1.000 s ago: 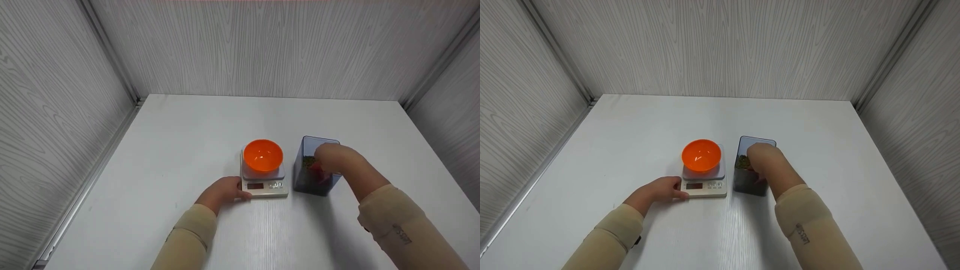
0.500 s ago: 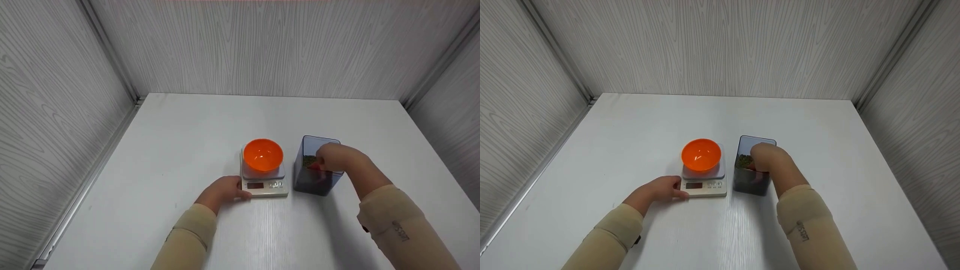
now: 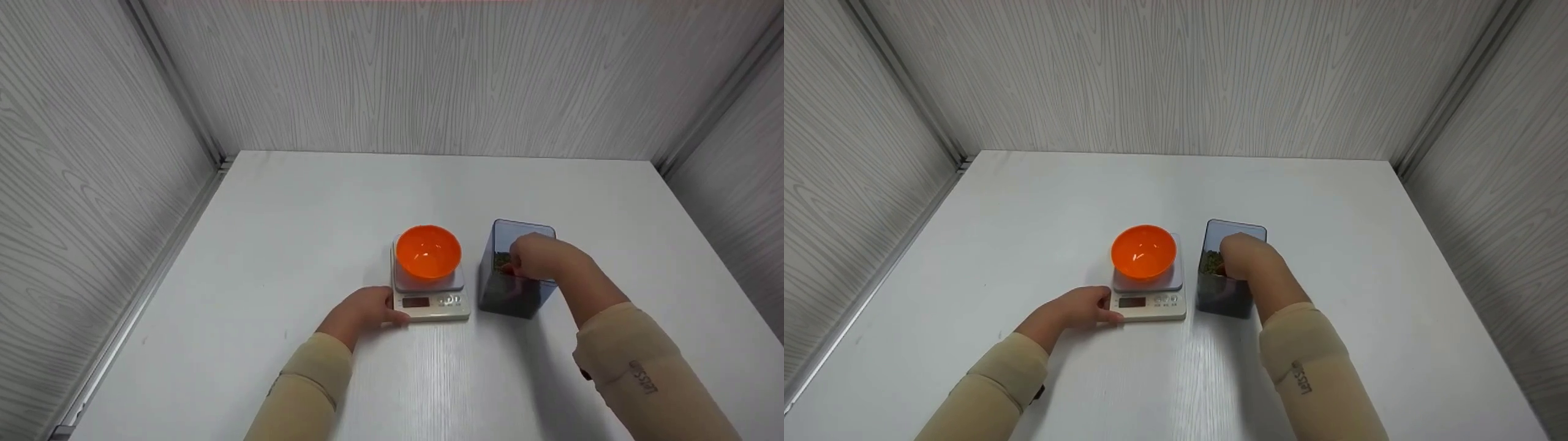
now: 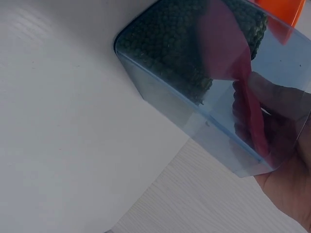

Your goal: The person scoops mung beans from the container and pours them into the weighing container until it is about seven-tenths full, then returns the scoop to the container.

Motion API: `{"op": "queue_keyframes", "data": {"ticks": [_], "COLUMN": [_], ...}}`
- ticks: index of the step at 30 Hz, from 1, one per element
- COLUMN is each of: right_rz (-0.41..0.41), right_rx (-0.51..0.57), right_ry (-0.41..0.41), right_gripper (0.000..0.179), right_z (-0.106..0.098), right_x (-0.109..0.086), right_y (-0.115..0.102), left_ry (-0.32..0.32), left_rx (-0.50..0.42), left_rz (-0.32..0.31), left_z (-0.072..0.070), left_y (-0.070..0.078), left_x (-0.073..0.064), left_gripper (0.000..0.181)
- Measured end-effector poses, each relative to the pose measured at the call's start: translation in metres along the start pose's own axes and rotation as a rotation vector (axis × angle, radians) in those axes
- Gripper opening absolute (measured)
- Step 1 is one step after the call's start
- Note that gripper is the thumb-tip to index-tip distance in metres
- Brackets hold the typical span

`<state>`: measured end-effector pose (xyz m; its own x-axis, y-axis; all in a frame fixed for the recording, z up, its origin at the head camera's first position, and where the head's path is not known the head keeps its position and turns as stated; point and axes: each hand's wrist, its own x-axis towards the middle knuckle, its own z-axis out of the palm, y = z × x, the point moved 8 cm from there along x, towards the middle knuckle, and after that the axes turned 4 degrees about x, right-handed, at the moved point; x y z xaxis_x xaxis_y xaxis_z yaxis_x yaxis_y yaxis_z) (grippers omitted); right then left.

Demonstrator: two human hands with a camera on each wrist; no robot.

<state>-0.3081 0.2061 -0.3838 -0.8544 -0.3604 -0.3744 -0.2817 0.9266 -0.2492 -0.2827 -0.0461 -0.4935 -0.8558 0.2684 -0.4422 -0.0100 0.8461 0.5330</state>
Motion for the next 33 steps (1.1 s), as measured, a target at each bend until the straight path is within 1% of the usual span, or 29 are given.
{"op": "queue_keyframes", "data": {"ticks": [3,6,13,15,20,22,25,28,33], "right_rz": [-0.003,0.007,0.015,0.006,-0.053,-0.06,-0.051,-0.062,-0.167], "right_rx": [-0.047,-0.055,-0.013,-0.001,-0.023,-0.029,-0.001,0.027,0.006], "right_ry": [0.016,0.024,-0.007,-0.01,0.008,0.013,0.02,0.055,0.176], "right_gripper": [0.01,0.009,0.006,0.006,0.006,0.006,0.006,0.006,0.007], "right_z": [0.0,0.002,0.006,0.006,0.003,0.001,-0.002,-0.007,-0.017], "right_x": [0.002,0.003,0.003,0.002,0.0,-0.002,-0.004,-0.007,-0.014], "right_y": [-0.003,-0.003,0.0,0.0,-0.002,-0.002,0.001,0.005,0.007], "left_ry": [0.001,0.004,0.007,0.007,0.016,0.02,0.023,0.02,0.02], "left_rx": [-0.001,0.008,0.008,0.005,0.026,0.037,0.036,0.025,0.005], "left_rz": [0.0,0.01,0.022,0.02,0.036,0.045,0.04,0.034,0.023], "left_z": [0.001,0.001,0.003,0.004,0.002,0.002,0.002,0.002,0.002], "left_y": [-0.001,-0.003,-0.004,-0.004,-0.003,-0.002,-0.002,-0.002,-0.004], "left_x": [0.001,0.001,0.002,0.003,0.003,0.003,0.003,0.003,0.003], "left_gripper": [0.04,0.039,0.042,0.043,0.038,0.037,0.038,0.041,0.041]}}
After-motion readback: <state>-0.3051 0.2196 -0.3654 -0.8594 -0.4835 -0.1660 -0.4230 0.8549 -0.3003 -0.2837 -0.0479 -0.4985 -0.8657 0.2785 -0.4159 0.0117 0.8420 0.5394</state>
